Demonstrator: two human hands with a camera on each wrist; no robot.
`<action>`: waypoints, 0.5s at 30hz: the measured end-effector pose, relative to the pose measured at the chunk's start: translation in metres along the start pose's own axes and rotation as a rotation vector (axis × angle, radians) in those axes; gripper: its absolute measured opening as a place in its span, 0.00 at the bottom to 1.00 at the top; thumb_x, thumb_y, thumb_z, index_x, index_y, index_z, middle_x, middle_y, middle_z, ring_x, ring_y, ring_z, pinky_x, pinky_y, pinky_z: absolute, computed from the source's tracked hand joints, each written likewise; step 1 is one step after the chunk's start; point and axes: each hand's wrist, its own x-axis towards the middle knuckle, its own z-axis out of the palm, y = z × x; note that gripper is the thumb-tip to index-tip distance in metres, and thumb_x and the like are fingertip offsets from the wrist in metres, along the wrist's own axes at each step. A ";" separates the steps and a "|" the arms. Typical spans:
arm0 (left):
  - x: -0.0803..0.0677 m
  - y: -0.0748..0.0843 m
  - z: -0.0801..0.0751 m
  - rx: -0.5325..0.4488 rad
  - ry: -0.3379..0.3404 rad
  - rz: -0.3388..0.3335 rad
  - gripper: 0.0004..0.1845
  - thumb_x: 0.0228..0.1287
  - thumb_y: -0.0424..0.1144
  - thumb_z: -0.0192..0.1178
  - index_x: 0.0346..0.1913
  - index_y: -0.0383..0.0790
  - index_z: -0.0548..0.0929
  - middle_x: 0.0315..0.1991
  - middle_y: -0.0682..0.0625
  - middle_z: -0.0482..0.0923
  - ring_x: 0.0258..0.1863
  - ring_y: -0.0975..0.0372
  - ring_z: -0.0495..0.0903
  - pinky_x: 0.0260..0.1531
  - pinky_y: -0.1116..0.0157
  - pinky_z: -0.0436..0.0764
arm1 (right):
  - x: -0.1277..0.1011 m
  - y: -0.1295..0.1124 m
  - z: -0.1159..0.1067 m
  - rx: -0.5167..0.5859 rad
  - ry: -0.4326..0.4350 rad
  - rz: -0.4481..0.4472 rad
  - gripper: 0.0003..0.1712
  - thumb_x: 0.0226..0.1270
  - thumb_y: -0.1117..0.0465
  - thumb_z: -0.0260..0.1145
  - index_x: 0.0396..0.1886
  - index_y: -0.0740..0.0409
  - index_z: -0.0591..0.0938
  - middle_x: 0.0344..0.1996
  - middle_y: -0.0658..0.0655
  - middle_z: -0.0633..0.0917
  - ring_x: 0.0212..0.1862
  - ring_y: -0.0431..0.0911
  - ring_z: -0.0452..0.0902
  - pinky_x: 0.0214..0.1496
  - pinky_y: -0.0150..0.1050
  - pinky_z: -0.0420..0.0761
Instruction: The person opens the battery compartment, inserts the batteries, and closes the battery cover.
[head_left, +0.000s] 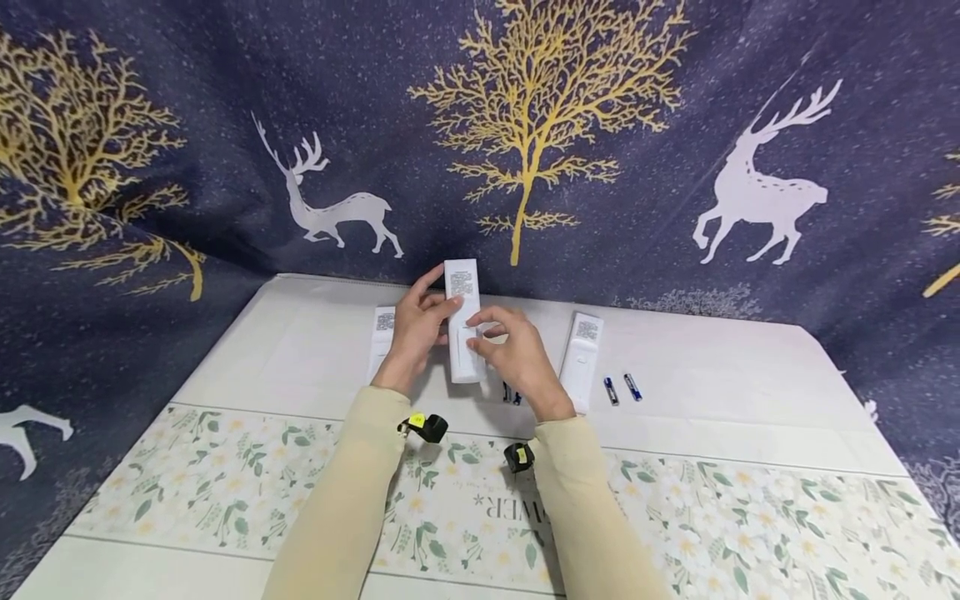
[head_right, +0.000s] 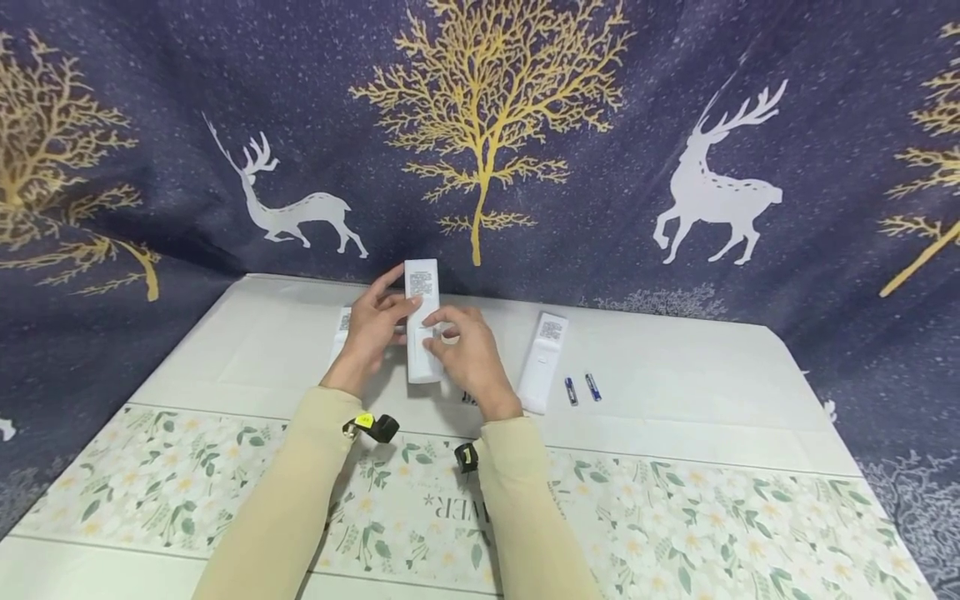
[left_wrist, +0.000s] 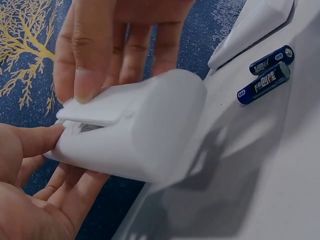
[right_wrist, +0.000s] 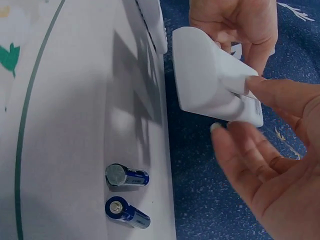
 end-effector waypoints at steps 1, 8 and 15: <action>0.000 0.000 -0.001 0.001 0.003 0.001 0.34 0.75 0.35 0.68 0.78 0.63 0.73 0.52 0.45 0.85 0.39 0.55 0.85 0.24 0.69 0.81 | 0.000 0.000 0.000 0.002 0.005 -0.014 0.13 0.70 0.69 0.75 0.51 0.54 0.88 0.57 0.59 0.81 0.54 0.56 0.84 0.46 0.44 0.89; -0.001 -0.001 -0.002 0.020 0.020 0.011 0.34 0.74 0.35 0.68 0.78 0.62 0.74 0.49 0.48 0.86 0.32 0.63 0.83 0.27 0.65 0.79 | -0.001 -0.003 0.003 0.017 -0.051 -0.090 0.13 0.71 0.70 0.74 0.51 0.54 0.87 0.41 0.54 0.88 0.46 0.50 0.85 0.45 0.45 0.86; 0.000 0.000 -0.001 0.030 0.028 0.022 0.34 0.75 0.36 0.68 0.78 0.62 0.74 0.52 0.46 0.86 0.37 0.61 0.84 0.25 0.69 0.79 | -0.002 -0.006 0.003 0.011 -0.048 -0.091 0.14 0.71 0.70 0.73 0.52 0.54 0.87 0.41 0.54 0.88 0.46 0.50 0.86 0.45 0.44 0.86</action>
